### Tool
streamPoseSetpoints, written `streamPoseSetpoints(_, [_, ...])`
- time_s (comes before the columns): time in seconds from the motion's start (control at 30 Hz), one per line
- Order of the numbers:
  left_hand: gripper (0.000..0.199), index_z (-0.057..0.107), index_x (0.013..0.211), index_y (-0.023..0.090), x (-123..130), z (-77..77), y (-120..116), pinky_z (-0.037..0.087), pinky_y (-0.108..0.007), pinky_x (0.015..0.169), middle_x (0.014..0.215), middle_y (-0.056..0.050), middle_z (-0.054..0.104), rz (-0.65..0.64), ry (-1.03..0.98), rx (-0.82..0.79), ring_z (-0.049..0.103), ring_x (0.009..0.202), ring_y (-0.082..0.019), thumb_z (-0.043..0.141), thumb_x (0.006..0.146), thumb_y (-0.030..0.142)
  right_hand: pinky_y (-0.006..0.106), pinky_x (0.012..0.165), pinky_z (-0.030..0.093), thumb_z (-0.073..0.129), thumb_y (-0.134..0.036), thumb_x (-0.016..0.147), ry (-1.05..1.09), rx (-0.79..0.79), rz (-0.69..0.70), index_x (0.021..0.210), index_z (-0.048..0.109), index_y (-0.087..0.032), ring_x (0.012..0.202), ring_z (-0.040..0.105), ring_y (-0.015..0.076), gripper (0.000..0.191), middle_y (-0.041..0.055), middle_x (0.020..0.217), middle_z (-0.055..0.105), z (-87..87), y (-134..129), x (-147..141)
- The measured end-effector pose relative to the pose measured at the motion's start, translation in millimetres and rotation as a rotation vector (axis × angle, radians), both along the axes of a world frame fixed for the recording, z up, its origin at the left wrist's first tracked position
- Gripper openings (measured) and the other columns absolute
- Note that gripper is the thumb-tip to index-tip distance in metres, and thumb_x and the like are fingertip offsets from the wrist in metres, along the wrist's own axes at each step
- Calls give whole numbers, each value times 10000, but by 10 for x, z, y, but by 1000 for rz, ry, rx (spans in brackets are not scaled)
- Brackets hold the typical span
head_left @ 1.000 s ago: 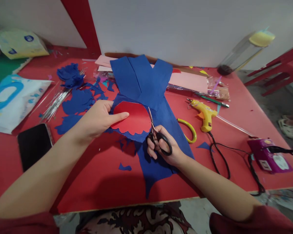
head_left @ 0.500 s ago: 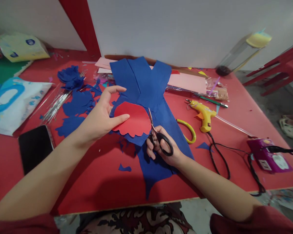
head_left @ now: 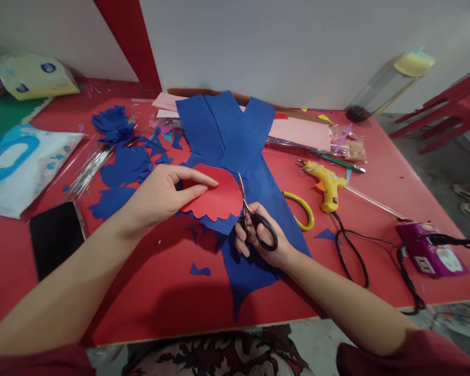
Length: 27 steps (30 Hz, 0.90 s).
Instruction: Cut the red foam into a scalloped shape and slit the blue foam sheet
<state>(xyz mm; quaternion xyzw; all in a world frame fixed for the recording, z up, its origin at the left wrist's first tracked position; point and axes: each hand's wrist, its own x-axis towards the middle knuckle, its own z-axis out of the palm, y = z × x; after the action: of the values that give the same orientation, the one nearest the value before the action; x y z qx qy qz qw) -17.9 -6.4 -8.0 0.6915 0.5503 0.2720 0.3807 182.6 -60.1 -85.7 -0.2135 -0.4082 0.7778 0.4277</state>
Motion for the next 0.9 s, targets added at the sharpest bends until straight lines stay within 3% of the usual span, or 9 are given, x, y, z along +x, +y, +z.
streamPoseSetpoints(0.9, [193,737,869,233,2,23,-37,498,-263,751,794,-1,721,18,29,42,629,762,-161,603,745,295,246,511,372,615,-588,715,-67,-10,15,855,331,-241,496,481,80,471,-62,693,474,-3,6,12])
